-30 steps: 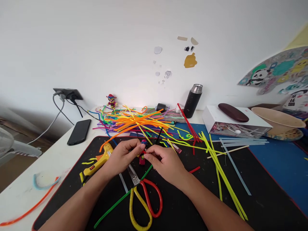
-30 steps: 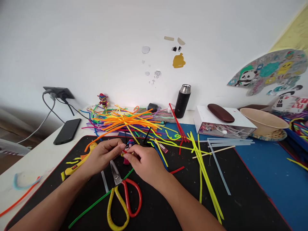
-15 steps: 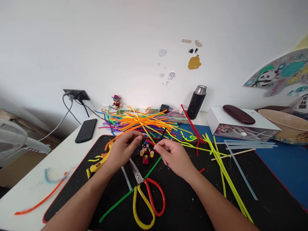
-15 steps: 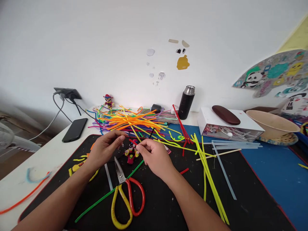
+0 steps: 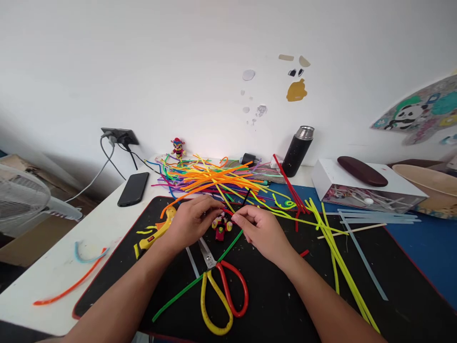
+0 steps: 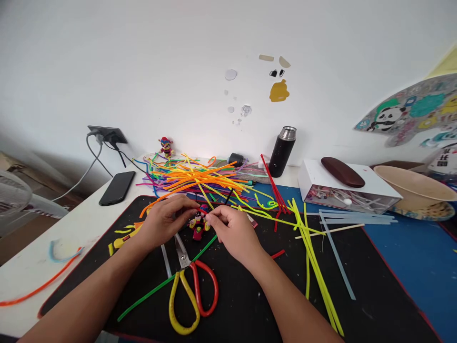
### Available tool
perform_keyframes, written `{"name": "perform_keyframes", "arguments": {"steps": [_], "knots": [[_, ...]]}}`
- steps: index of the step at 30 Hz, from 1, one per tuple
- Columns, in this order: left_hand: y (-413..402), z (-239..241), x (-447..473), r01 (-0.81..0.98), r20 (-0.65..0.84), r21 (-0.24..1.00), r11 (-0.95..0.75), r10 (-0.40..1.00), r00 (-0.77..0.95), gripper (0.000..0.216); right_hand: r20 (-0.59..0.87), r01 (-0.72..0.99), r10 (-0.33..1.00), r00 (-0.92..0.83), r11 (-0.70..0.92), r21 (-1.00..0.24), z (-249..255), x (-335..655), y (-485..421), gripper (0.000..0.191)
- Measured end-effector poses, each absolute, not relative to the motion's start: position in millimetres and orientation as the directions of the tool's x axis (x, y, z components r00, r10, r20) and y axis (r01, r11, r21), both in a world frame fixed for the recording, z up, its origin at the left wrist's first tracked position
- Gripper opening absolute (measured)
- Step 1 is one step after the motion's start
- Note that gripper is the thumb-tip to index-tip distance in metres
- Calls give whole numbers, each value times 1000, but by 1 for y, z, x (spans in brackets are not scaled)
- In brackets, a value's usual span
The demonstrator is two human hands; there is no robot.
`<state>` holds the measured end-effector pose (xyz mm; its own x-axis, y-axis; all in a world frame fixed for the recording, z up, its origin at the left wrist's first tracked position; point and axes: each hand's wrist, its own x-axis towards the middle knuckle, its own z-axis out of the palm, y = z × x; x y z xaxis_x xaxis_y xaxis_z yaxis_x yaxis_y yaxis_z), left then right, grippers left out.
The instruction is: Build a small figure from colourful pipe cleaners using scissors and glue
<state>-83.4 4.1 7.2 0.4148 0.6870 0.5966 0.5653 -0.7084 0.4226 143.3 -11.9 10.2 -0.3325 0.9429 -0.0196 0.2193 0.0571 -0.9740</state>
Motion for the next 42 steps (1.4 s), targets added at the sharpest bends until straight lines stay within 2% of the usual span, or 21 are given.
{"name": "perform_keyframes", "arguments": {"steps": [6,14,19,25,31,34,37,40,42], "knots": [[3,10,-82,571,590,391,-722,673,446,7,-64,225,932,-356,19,-974,6,143,-12,26],[1,7,-80,575,578,361,-735,660,480,7,25,316,929,-369,151,-937,-2,143,-13,22],[0,6,-78,581,582,305,-755,630,515,9,24,350,924,-383,169,-921,-7,142,-13,23],[-1,4,-77,600,553,337,-725,669,497,8,5,341,924,-383,146,-929,-10,141,-13,23],[-5,-3,-69,667,525,401,-628,754,395,8,-26,309,916,-399,107,-945,-6,135,-18,20],[-10,-6,-60,716,488,479,-508,832,264,11,-44,281,918,-395,75,-957,-5,132,-20,21],[-12,-4,-53,645,352,674,-360,924,149,14,-48,253,922,-385,55,-966,-5,132,-20,21],[-9,4,-57,427,184,866,-261,960,213,23,-46,245,921,-386,54,-968,-4,135,-18,22],[-5,9,-63,304,89,935,-185,949,303,36,-29,253,925,-380,73,-965,-1,137,-16,23]]}}
